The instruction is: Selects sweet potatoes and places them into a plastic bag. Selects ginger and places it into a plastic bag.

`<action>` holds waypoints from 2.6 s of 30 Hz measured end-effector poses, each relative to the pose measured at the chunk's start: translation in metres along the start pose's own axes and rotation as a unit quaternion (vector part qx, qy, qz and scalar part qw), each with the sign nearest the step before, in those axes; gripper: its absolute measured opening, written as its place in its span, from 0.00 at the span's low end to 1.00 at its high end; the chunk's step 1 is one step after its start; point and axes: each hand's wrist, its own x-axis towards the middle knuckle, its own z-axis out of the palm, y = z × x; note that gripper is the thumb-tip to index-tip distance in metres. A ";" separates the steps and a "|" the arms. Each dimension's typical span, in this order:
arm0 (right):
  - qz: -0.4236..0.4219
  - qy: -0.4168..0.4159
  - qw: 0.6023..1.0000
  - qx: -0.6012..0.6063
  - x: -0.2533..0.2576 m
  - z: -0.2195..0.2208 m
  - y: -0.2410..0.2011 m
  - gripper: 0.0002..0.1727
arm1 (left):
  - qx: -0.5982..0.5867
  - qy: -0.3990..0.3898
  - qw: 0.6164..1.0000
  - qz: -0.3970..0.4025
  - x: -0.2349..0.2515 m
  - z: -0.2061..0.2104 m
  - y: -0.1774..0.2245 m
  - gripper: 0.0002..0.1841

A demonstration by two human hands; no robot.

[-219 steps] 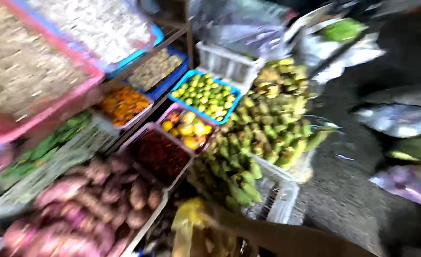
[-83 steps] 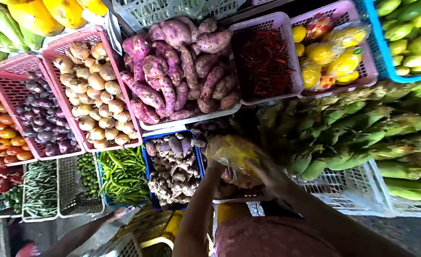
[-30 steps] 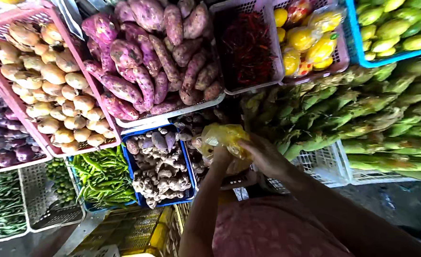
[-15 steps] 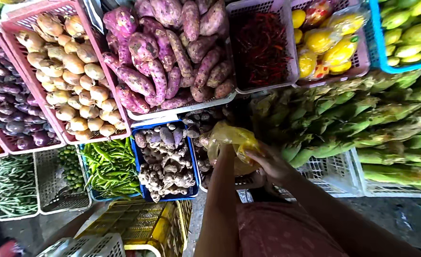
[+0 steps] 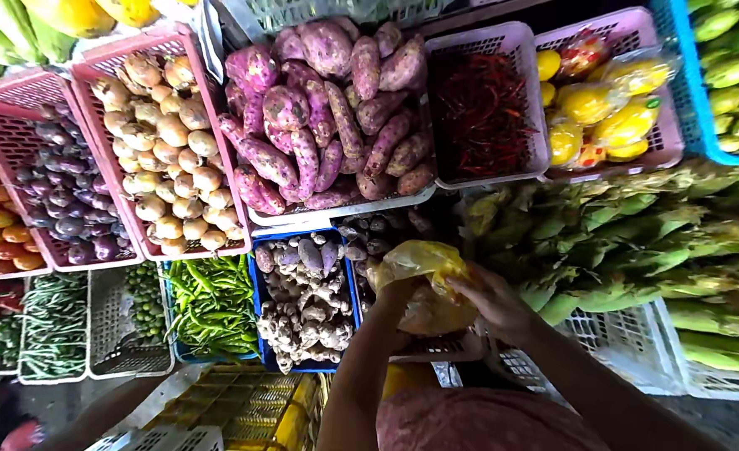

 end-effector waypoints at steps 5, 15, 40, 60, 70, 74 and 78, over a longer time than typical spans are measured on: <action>0.024 0.041 0.999 0.004 0.011 -0.004 -0.001 0.23 | 0.019 0.072 0.993 0.090 -0.014 0.015 0.004 0.24; 0.049 0.100 0.990 0.086 0.019 -0.007 0.000 0.21 | 0.060 0.341 0.922 0.172 -0.194 -0.116 -0.009 0.21; 0.031 0.026 0.995 0.092 0.008 -0.003 -0.009 0.25 | -0.090 0.020 0.977 0.191 -0.052 -0.025 0.010 0.16; 0.026 0.072 0.992 0.102 0.002 -0.006 -0.008 0.17 | 0.065 0.050 0.996 0.025 0.001 0.021 0.024 0.27; 0.057 0.120 0.982 0.135 0.016 -0.009 -0.013 0.17 | -0.013 0.216 0.975 0.054 -0.145 -0.113 -0.008 0.16; 0.076 0.136 0.979 0.135 0.018 -0.013 -0.009 0.20 | -0.146 0.440 0.871 0.165 -0.135 -0.154 -0.013 0.16; 0.060 0.134 0.981 0.127 0.014 -0.011 -0.011 0.19 | -0.131 0.512 0.835 0.150 -0.074 -0.183 0.024 0.24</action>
